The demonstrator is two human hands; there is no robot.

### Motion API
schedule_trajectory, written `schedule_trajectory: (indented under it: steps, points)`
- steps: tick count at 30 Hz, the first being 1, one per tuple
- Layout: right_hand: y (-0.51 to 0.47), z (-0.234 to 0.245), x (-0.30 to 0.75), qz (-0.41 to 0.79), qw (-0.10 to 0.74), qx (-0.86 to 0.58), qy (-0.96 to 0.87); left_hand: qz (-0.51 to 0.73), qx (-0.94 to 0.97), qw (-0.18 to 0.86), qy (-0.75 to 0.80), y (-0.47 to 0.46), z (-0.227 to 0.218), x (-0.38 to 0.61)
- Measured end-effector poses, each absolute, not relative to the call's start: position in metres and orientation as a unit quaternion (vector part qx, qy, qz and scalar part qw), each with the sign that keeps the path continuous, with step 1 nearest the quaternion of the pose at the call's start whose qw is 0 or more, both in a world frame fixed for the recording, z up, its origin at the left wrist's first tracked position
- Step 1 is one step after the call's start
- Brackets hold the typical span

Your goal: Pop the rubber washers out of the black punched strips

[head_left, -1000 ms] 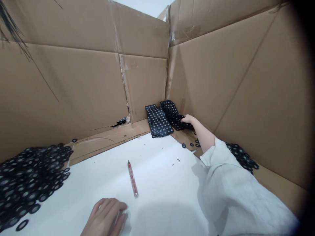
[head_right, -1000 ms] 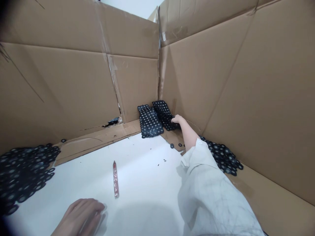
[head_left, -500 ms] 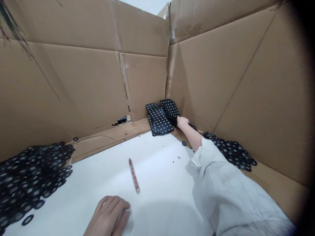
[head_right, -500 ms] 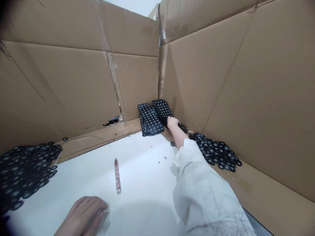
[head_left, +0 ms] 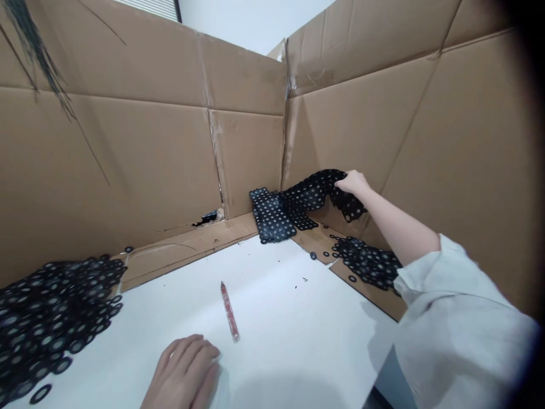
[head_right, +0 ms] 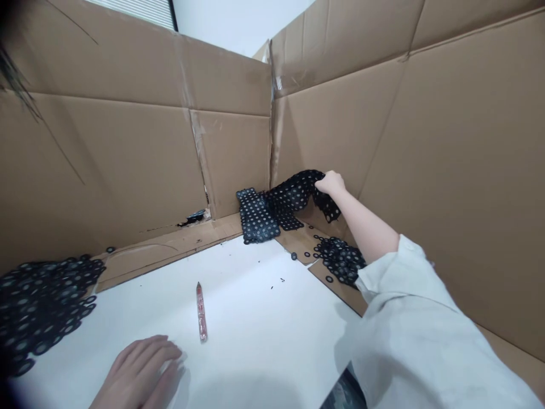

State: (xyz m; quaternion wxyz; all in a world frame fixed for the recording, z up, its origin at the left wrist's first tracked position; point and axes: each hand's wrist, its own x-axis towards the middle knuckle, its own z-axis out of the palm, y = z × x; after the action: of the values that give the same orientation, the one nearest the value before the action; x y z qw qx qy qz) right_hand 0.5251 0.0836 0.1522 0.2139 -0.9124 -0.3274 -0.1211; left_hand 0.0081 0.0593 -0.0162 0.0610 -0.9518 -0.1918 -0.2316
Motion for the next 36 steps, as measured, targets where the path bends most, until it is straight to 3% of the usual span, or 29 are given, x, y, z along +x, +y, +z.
schedule_trajectory:
  steps: [5,13,18,23,30,36]
  points:
    - [0.08,0.193,0.47,-0.18,0.24,-0.844,-0.445,-0.303,-0.909,0.163,-0.234,0.049,-0.002,0.033]
    - [0.09,0.222,0.295,-0.297,0.185,-0.665,-0.659,-0.427,-0.834,0.035,-0.347,0.031,0.069,0.09]
    - [0.078,0.216,0.239,-0.31,0.211,-0.564,-0.736,-0.469,-0.756,0.175,-0.423,0.067,0.089,0.068]
    - [0.067,0.203,0.216,-0.276,0.201,-0.524,-0.78,-0.441,-0.724,0.272,-0.455,0.098,0.087,0.02]
    - [0.084,0.18,0.222,-0.299,0.147,-0.505,-0.796,-0.297,-0.748,0.269,-0.529,0.104,0.097,-0.016]
    - [0.118,0.137,0.248,-0.259,0.095,-0.501,-0.82,-0.141,-0.856,0.125,-0.482,0.12,0.09,-0.012]
